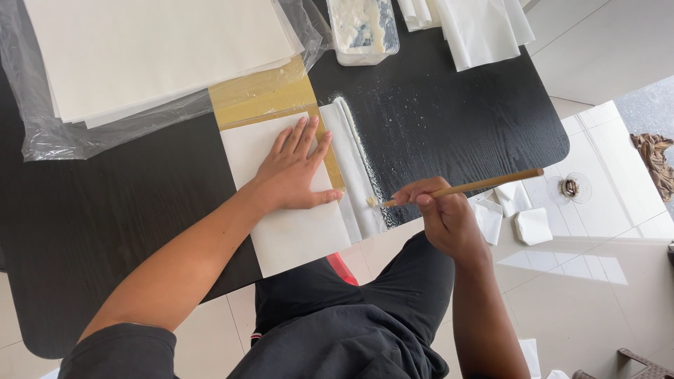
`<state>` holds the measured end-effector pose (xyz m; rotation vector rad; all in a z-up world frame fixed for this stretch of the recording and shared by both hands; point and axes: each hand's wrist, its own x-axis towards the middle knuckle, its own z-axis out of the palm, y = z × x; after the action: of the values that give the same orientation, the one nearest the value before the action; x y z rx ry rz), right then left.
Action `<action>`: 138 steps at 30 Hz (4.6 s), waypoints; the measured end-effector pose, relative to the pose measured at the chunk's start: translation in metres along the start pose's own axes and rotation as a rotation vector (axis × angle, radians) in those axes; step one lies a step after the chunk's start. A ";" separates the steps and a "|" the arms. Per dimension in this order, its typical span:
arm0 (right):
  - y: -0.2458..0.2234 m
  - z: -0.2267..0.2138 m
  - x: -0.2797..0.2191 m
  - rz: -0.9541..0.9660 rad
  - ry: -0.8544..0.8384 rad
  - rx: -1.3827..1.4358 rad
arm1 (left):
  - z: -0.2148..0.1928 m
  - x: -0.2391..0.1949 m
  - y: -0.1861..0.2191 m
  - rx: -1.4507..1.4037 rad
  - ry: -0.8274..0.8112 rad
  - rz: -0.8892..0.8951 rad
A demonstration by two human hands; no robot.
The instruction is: The person applies white adhesive to a rectangular sheet of paper using a brush, then folds and presses the edges to form a small packet. They repeat the process by applying adhesive to the folded edges and pressing them together.
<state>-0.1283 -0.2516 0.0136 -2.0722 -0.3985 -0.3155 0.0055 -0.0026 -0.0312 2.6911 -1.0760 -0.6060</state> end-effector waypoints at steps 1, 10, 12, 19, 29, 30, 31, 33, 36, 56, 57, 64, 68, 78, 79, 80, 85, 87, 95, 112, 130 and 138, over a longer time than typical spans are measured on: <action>-0.002 -0.002 0.000 0.000 -0.001 0.000 | 0.000 0.000 0.000 -0.001 0.000 -0.001; -0.014 -0.025 0.000 0.066 -0.193 0.042 | -0.001 -0.001 0.001 0.009 -0.016 -0.008; -0.015 -0.031 0.004 0.076 -0.202 0.045 | -0.001 0.000 0.001 0.034 -0.021 -0.010; 0.000 -0.019 0.038 0.002 -0.211 0.044 | 0.002 -0.001 -0.002 0.018 0.007 0.006; 0.020 0.008 0.077 0.058 -0.138 0.031 | 0.006 -0.001 -0.004 -0.005 0.065 0.026; 0.020 0.009 0.082 0.048 -0.130 0.027 | 0.006 -0.001 -0.004 -0.005 0.070 0.028; 0.024 0.011 0.086 0.046 -0.131 0.027 | 0.005 -0.002 -0.004 -0.005 0.072 0.026; 0.031 0.014 0.095 0.026 -0.105 0.024 | 0.002 -0.003 -0.004 -0.006 0.066 0.033; 0.036 0.019 0.109 -0.030 -0.094 0.009 | -0.005 -0.005 -0.001 0.007 0.023 0.016; 0.084 0.051 0.152 -0.235 0.099 0.104 | -0.026 -0.014 0.007 -0.013 -0.063 -0.007; 0.083 0.052 0.150 -0.270 0.130 0.096 | -0.025 -0.015 0.007 -0.012 -0.065 -0.007; 0.074 0.044 0.124 -0.297 0.163 0.078 | -0.026 -0.015 0.009 0.003 -0.065 -0.010; 0.078 0.045 0.108 -0.250 0.123 0.058 | -0.023 -0.014 0.009 0.014 -0.068 -0.020; 0.054 0.028 0.079 -0.181 0.042 -0.018 | -0.011 -0.009 0.004 0.024 -0.012 -0.015; 0.050 0.026 0.076 -0.180 0.043 -0.019 | -0.010 -0.008 0.004 0.025 -0.013 -0.014; 0.047 0.024 0.074 -0.160 0.027 -0.026 | -0.009 -0.008 0.004 0.026 -0.006 -0.014; 0.031 0.017 0.061 -0.091 -0.018 -0.024 | -0.005 -0.006 0.002 0.016 -0.011 -0.011; 0.028 0.013 0.055 -0.076 -0.047 -0.018 | -0.004 -0.005 0.002 0.006 -0.005 -0.010; 0.006 -0.001 0.042 0.005 -0.154 0.000 | -0.003 -0.004 0.002 0.008 -0.022 -0.015; -0.011 -0.027 0.017 0.102 -0.283 0.108 | -0.004 -0.002 0.002 0.032 -0.024 -0.014; 0.073 -0.042 0.186 -0.332 0.305 -0.127 | -0.011 -0.007 0.003 -0.021 -0.008 0.004; 0.151 -0.003 0.241 -0.007 0.234 -0.199 | -0.010 -0.005 0.002 -0.026 -0.067 0.004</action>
<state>0.1526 -0.2901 -0.0111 -2.1955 -0.2398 -0.6168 0.0047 -0.0004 -0.0202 2.6633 -1.0820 -0.7084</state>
